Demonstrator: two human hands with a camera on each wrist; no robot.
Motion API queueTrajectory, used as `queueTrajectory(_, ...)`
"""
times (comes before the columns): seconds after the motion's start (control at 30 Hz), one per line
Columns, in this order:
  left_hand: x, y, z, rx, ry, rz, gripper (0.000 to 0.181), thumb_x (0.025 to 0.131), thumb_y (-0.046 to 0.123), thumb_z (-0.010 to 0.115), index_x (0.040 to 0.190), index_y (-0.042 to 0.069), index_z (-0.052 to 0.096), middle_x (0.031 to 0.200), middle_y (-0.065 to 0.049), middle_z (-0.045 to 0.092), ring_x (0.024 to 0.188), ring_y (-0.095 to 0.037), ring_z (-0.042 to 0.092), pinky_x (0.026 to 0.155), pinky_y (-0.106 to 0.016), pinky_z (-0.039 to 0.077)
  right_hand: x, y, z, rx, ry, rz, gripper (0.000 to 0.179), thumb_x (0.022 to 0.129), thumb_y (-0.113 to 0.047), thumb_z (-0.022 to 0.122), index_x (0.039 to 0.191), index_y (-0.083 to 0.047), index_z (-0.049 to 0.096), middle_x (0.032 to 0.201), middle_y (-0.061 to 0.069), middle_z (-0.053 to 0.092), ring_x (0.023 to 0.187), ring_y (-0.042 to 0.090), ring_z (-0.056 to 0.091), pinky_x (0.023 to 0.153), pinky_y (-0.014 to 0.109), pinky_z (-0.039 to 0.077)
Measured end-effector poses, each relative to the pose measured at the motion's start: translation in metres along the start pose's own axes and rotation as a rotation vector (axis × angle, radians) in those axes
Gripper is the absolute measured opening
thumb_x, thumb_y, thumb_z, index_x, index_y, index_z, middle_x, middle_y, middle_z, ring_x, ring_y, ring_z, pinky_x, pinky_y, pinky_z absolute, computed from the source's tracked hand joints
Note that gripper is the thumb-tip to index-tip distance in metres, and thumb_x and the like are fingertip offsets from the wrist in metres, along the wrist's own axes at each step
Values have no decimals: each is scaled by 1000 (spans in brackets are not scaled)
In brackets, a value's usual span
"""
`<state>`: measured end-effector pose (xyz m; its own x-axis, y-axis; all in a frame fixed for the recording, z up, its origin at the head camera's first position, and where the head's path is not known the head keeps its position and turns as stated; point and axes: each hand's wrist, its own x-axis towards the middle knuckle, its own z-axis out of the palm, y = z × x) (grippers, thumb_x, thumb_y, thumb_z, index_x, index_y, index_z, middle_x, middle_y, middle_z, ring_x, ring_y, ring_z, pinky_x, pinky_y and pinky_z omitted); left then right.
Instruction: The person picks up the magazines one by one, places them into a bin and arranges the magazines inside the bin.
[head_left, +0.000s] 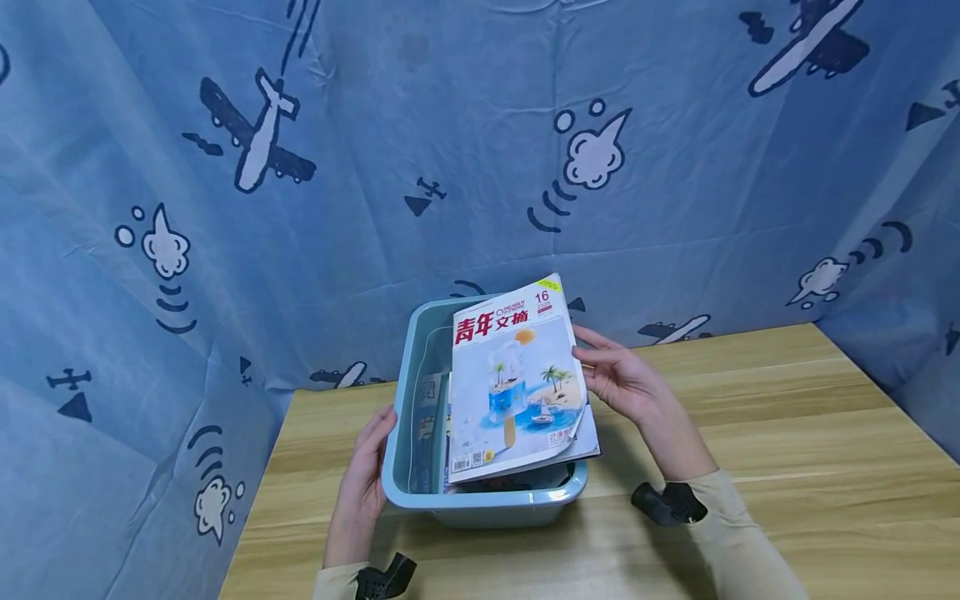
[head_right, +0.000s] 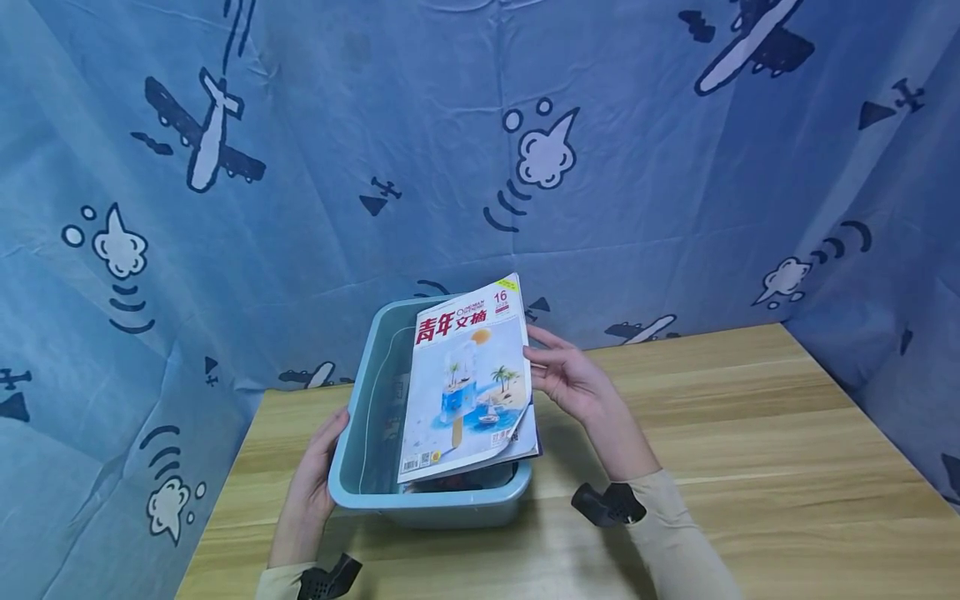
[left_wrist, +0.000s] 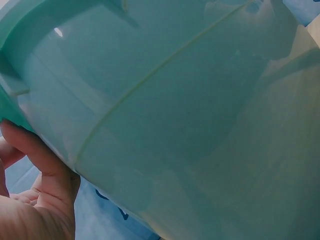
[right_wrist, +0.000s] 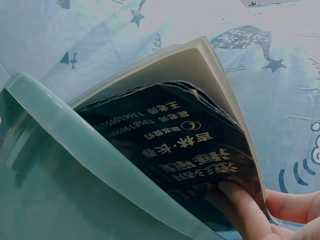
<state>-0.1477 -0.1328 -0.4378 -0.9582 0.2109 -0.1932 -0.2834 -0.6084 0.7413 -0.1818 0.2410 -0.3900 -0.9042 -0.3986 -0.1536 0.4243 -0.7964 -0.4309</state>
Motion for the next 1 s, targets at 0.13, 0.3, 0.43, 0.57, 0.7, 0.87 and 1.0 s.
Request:
queueTrajectory(0.13,0,0,0,3,3,0,22,110,26,53,128,17,63,128,-6,64,108,-13,69,102,-33,54,0,2,1,-7,7,0,76,106,11,40,167,-16,3,119,24,69,106,37,72,97,43,58)
queueTrajectory(0.3,0,-1,0,12,32,2,23,109,25,55,129,16,63,129,-6,63,110,-14,68,102,-33,55,1,4,2,-27,-1,-8,78,106,10,41,167,-15,0,117,23,69,104,35,73,94,42,61)
queueTrajectory(0.43,1,-2,0,24,38,11,22,110,24,55,128,16,63,127,-6,65,108,-13,68,100,-31,56,2,6,3,-24,6,-11,77,107,10,40,167,-14,0,117,23,69,104,35,73,95,42,61)
queueTrajectory(0.57,1,-3,-1,19,31,19,22,110,24,54,127,15,63,125,-6,66,105,-12,70,99,-30,56,4,8,5,-26,30,-15,78,106,11,42,167,-14,2,116,23,70,103,34,73,95,41,61)
queueTrajectory(0.7,1,-4,-1,12,34,19,22,110,23,54,128,14,63,129,-8,64,106,-12,70,100,-30,56,5,11,7,-68,44,-28,77,105,12,43,166,-10,3,114,22,71,101,32,74,92,40,62)
queueTrajectory(0.87,1,-4,0,18,54,16,23,109,23,56,129,14,63,132,-8,62,112,-14,67,103,-32,54,7,13,8,-117,38,-41,74,106,11,41,166,-7,3,112,21,71,100,30,74,88,39,64)
queueTrajectory(1.0,1,-4,-1,12,60,14,24,109,24,57,130,15,63,132,-8,62,113,-14,67,103,-32,54,8,14,9,-123,31,-35,72,107,10,40,166,-8,3,114,21,71,100,31,74,87,39,64)
